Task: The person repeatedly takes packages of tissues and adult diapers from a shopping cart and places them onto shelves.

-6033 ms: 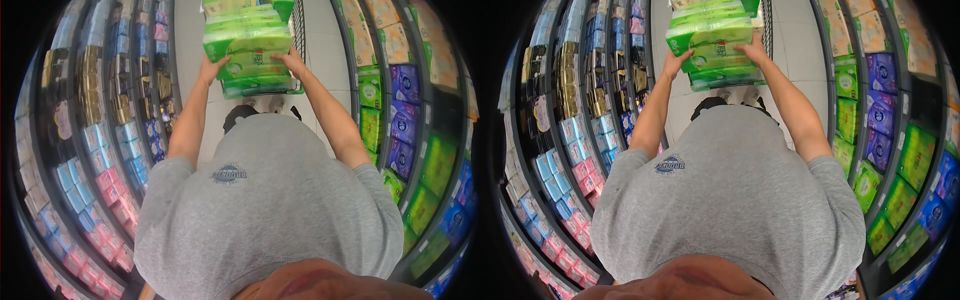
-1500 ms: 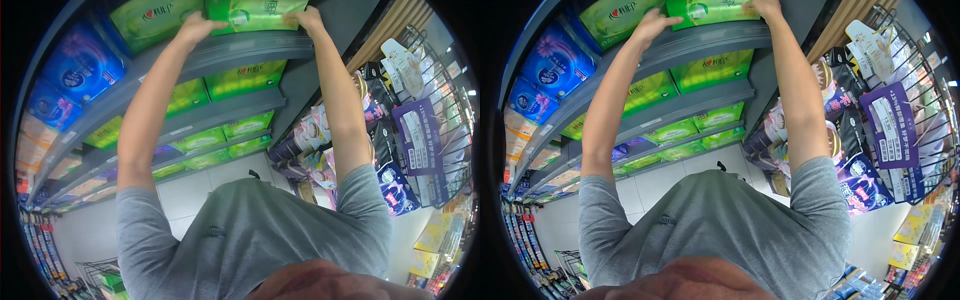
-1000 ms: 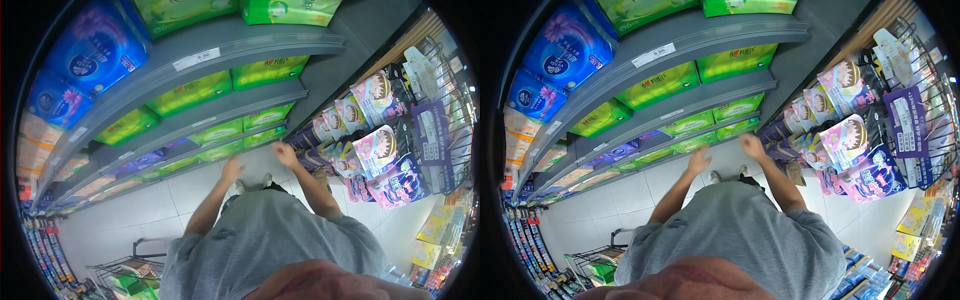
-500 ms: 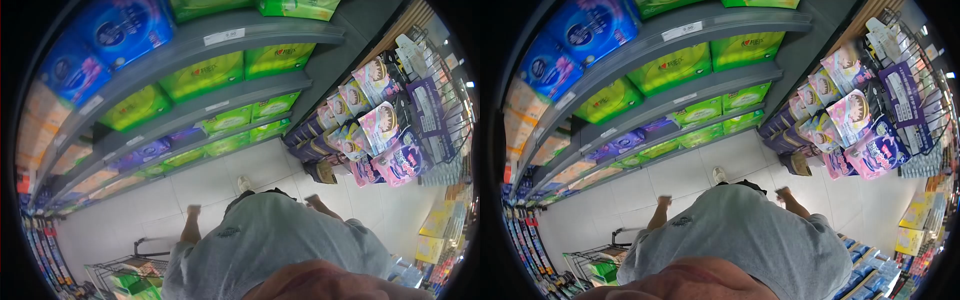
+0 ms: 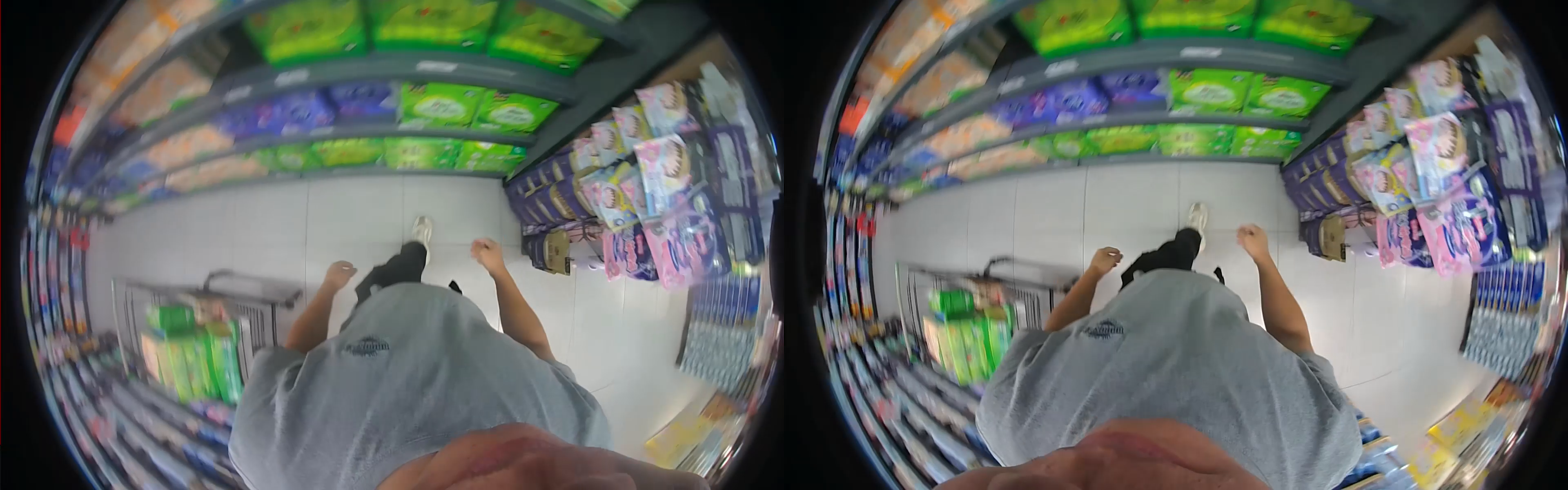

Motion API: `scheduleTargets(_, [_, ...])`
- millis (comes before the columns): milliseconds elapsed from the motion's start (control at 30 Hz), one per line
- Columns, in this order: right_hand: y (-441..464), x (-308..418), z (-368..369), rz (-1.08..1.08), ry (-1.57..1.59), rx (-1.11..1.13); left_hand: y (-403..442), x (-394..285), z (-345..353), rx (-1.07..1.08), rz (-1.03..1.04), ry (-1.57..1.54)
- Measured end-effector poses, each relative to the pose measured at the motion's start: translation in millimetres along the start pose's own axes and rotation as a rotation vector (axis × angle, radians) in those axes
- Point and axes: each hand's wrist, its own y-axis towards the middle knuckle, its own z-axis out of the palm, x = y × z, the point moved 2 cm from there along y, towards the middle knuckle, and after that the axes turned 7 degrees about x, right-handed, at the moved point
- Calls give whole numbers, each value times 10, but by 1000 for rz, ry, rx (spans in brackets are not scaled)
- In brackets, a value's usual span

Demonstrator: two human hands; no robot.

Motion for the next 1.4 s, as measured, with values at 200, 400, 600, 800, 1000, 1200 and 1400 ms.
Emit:
scheduleTargets(200, [-1258, -2553, -29, 660, -24, 344, -2012, 1958, 183, 77, -671, -18])
scheduleTargets(400, [-1202, -3335, -259, 709, 54, 365, -3255, 1803, 270, -318, -855, -481])
scheduleTargets(600, [3, -1408, 268, 366, -151, 304, -3030, 1562, 193, -501, -476, -479])
scheduleTargets(800, [239, 449, 1268, 49, -47, 304, -3033, 1241, -130, -566, -370, -479])
scheduleTargets(1000, [60, -63, 1958, 139, -600, 554, -3469, 1881, 82, -675, -402, -540])
scheduleTargets(1200, [-541, -477, 2640, 351, -836, 580, -4261, 3220, 830, -796, -749, -642])
scheduleTargets(1400, [-834, -103, 4111, 138, -877, 687, -5015, 4145, 449, -1026, -952, -761])
